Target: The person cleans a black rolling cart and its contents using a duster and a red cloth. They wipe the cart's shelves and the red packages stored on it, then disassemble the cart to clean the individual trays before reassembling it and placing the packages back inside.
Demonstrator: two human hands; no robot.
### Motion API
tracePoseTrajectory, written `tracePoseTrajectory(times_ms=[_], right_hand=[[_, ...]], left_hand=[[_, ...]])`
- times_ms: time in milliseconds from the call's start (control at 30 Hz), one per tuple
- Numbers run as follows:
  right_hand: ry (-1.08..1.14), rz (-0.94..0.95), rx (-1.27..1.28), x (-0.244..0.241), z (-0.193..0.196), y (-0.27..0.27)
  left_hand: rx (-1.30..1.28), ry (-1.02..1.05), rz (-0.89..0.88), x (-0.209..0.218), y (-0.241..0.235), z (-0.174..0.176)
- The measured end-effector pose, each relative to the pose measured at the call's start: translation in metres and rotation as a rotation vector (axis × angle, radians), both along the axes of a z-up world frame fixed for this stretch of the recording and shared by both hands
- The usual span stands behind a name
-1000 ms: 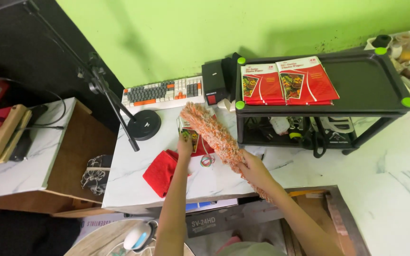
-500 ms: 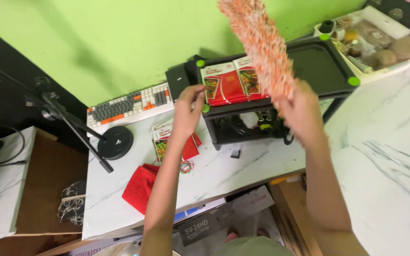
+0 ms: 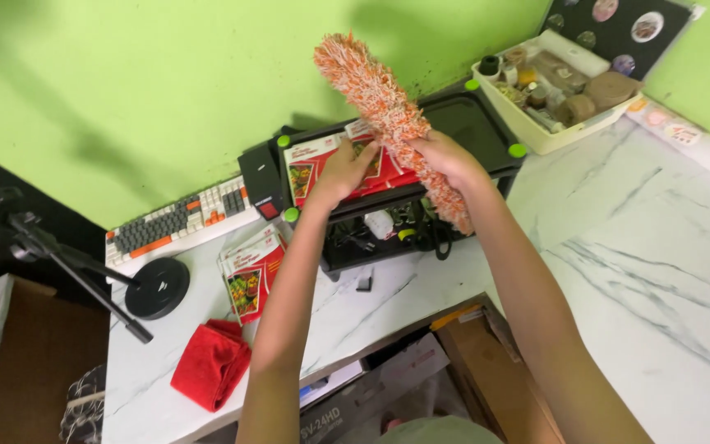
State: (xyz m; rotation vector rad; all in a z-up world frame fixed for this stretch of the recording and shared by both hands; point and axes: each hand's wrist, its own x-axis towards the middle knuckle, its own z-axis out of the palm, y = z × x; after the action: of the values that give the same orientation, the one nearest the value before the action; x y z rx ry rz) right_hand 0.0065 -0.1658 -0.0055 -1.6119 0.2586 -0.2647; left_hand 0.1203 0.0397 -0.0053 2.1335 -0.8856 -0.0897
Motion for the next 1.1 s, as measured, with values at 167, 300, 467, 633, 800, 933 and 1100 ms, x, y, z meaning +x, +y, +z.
tracePoseTrajectory(times_ms=[167, 300, 467, 633, 800, 933, 1100], right_hand=[[0.020, 0.024, 0.117, 0.018, -0.012, -0.015], [0.005, 0.042, 0.026, 0.021, -0.009, -0.010], [-0.089, -0.017, -0.121, 0.018, -0.024, -0.025], [-0.215, 0.010, 0.043, 0.002, -0.020, -0.037], [-0.223, -0.065, 0.126, -0.013, -0.019, -0.042], [-0.350, 0.054, 0.157, -0.018, -0.027, -0.042], [-0.742, -0.491, -1.232, -0.065, 0.006, -0.020]], left_hand=[[-0.089, 0.141, 0.022, -0.018, 0.002, 0.023], [-0.268, 0.286, -0.005, 0.001, -0.002, -0.004], [-0.373, 0.240, -0.022, 0.011, -0.012, -0.026], [-0.378, 0.045, 0.004, -0.003, -0.026, -0.018], [-0.605, 0.684, 0.011, -0.013, -0.036, -0.014], [-0.647, 0.829, 0.018, -0.046, -0.034, 0.000], [-0.919, 0.487, 0.007, -0.060, -0.031, -0.019]])
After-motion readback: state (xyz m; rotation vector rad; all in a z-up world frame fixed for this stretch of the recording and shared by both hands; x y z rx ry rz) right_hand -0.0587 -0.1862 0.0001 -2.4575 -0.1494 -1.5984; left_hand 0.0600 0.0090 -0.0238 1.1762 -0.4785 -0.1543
